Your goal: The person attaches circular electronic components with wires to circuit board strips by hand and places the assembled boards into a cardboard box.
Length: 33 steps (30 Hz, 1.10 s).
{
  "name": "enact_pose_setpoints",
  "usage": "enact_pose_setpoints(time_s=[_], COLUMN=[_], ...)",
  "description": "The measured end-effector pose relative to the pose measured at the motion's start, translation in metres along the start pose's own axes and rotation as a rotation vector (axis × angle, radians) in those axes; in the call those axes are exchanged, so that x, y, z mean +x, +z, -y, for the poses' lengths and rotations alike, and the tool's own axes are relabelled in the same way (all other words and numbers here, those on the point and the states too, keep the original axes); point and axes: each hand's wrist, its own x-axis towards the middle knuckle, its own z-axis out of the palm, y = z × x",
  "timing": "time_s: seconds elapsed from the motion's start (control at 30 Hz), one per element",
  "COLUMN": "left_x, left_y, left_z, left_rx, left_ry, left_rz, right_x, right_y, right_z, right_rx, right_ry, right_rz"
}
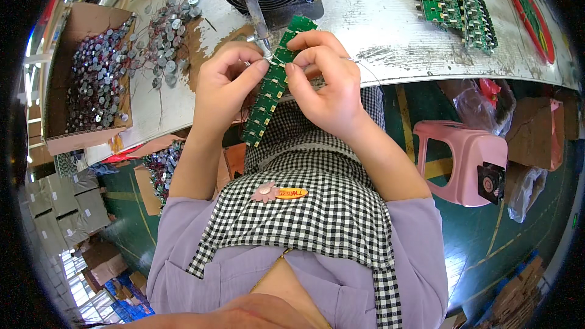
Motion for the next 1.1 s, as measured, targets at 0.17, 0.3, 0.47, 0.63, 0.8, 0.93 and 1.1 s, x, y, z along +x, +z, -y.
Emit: enact_pose_setpoints(time_s=[0.17, 0.3, 0.47, 0.63, 0.8, 0.93, 1.1], left_x=[0.006, 0.009, 0.014, 0.009, 0.006, 0.005, 0.005], left_y=[0.002, 0.003, 0.006, 0.008, 0.007, 0.012, 0.015], left_z=[0.006, 0.005, 0.002, 0.006, 0.009, 0.01, 0.01], left_rx=[-0.093, -0.073, -0.125, -0.076, -0.094, -0.176, -0.087], left_ry=[-0.085, -0.043, 0.029, 0.022, 0.0, 0.018, 0.043], left_rz=[0.047, 0.014, -0.101, -0.099, -0.031, -0.075, -0.136], right_x=[0.005, 0.012, 0.022, 0.015, 0.005, 0.002, 0.008], right_y=[-0.001, 0.0, 0.0, 0.001, -0.001, 0.0, 0.006], right_z=[0.002, 0.002, 0.002, 0.001, -0.003, -0.003, 0.0], right_rx=[-0.061, -0.077, -0.088, -0.052, 0.021, 0.04, 0.018], right_ry=[-0.062, -0.08, -0.082, -0.072, -0.001, 0.032, 0.009], right_rz=[0.027, 0.038, 0.05, 0.042, 0.043, 0.039, 0.02])
